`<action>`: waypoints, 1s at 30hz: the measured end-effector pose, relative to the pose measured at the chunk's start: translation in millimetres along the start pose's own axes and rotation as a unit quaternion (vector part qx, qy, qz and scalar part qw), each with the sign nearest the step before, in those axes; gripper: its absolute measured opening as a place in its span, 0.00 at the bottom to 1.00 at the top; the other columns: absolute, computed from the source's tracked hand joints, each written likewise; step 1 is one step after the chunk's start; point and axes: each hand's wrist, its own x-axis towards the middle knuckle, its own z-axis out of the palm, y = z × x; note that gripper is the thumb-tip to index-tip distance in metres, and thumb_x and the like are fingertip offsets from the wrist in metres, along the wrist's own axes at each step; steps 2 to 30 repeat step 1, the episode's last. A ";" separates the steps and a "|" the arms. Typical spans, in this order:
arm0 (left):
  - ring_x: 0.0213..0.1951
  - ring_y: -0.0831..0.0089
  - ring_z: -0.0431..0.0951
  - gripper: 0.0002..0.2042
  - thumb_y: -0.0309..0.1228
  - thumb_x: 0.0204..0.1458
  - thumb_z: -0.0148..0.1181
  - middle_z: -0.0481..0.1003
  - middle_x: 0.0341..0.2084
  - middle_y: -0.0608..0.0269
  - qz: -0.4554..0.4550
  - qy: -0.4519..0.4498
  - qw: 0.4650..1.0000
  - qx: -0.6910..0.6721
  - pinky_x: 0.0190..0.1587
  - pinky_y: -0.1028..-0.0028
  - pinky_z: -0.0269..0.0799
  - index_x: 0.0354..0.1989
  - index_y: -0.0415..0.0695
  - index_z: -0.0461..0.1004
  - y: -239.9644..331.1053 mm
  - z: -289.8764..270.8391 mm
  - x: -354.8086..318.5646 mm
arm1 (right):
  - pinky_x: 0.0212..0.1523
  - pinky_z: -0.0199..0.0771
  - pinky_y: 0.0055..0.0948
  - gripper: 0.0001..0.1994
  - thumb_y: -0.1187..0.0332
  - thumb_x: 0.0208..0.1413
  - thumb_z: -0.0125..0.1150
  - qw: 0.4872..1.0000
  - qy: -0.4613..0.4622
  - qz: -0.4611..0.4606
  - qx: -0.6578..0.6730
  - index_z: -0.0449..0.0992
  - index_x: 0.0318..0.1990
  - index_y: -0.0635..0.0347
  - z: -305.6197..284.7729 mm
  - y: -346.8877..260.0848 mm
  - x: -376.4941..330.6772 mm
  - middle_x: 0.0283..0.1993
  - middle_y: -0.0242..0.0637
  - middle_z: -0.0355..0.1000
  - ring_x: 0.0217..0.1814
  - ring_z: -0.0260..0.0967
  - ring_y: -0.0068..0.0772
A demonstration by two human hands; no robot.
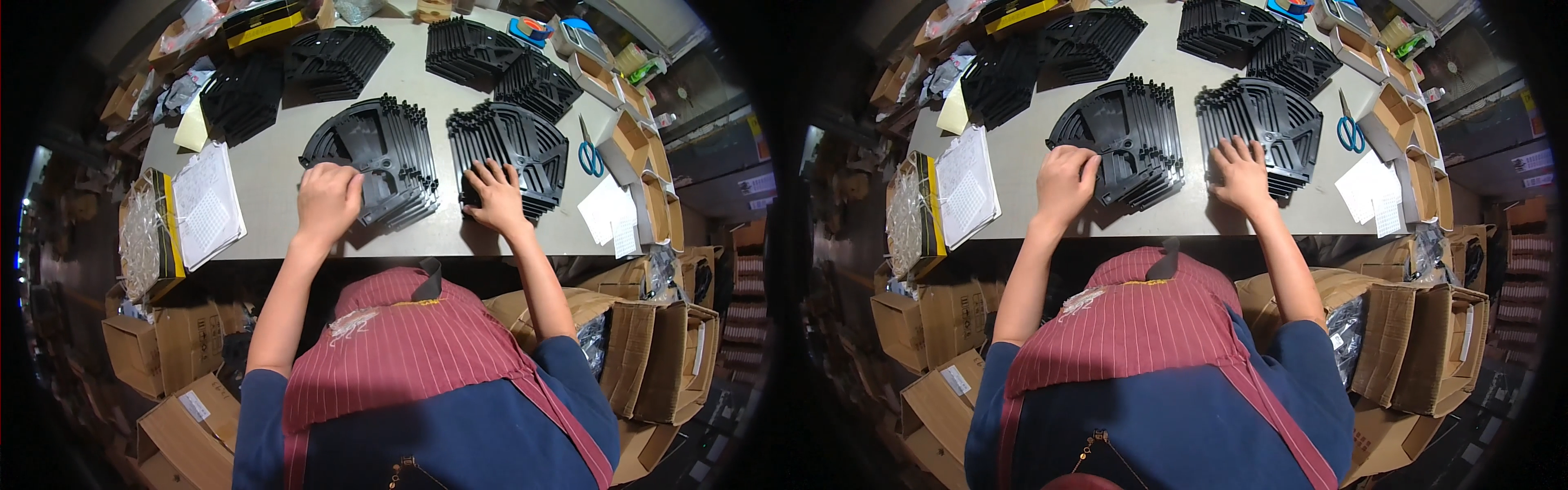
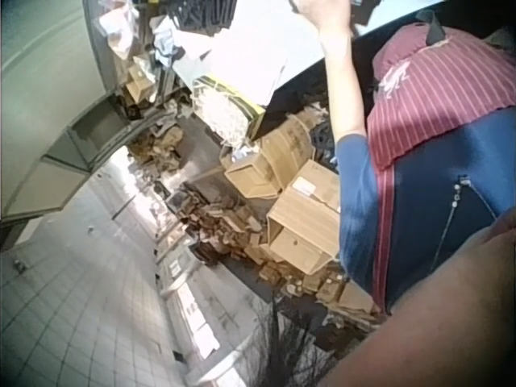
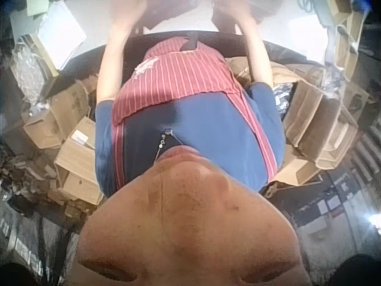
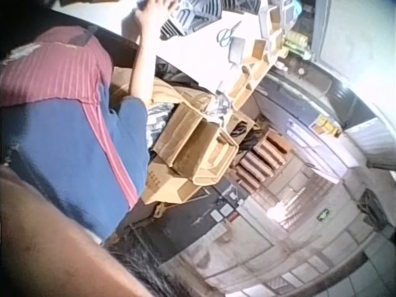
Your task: The person uses scissors to cut tape on a cardboard box and then uses a tape dispenser to seal it. They then move to a table and begin assembling black plastic components by hand, snapping smaller pieces into larger frames and stacking the finished assemblies.
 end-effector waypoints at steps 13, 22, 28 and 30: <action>0.39 0.59 0.79 0.05 0.32 0.52 0.65 0.80 0.29 0.58 -0.021 -0.009 1.000 -0.010 0.49 0.63 0.71 0.31 0.44 0.82 -3.6 -3.4 -1.9 | 0.73 0.43 0.56 0.38 0.54 0.37 0.75 0.999 -0.029 0.019 -0.012 0.72 0.61 0.51 -1.2 6.6 -3.4 0.69 0.40 0.64 0.76 0.52 0.45; 0.39 0.59 0.79 0.05 0.32 0.52 0.65 0.80 0.29 0.58 -0.021 -0.009 1.000 -0.010 0.49 0.63 0.71 0.31 0.44 0.82 -3.6 -3.4 -1.9 | 0.73 0.43 0.56 0.38 0.54 0.37 0.75 0.999 -0.029 0.019 -0.012 0.72 0.61 0.51 -1.2 6.6 -3.4 0.69 0.40 0.64 0.76 0.52 0.45; 0.39 0.59 0.79 0.05 0.32 0.52 0.65 0.80 0.29 0.58 -0.021 -0.009 1.000 -0.010 0.49 0.63 0.71 0.31 0.44 0.82 -3.6 -3.4 -1.9 | 0.73 0.43 0.56 0.38 0.54 0.37 0.75 0.999 -0.029 0.019 -0.012 0.72 0.61 0.51 -1.2 6.6 -3.4 0.69 0.40 0.64 0.76 0.52 0.45; 0.39 0.59 0.79 0.05 0.32 0.52 0.65 0.80 0.29 0.58 -0.021 -0.009 1.000 -0.010 0.49 0.63 0.71 0.31 0.44 0.82 -3.6 -3.4 -1.9 | 0.73 0.43 0.56 0.38 0.54 0.37 0.75 0.999 -0.029 0.019 -0.012 0.72 0.61 0.51 -1.2 6.6 -3.4 0.69 0.40 0.64 0.76 0.52 0.45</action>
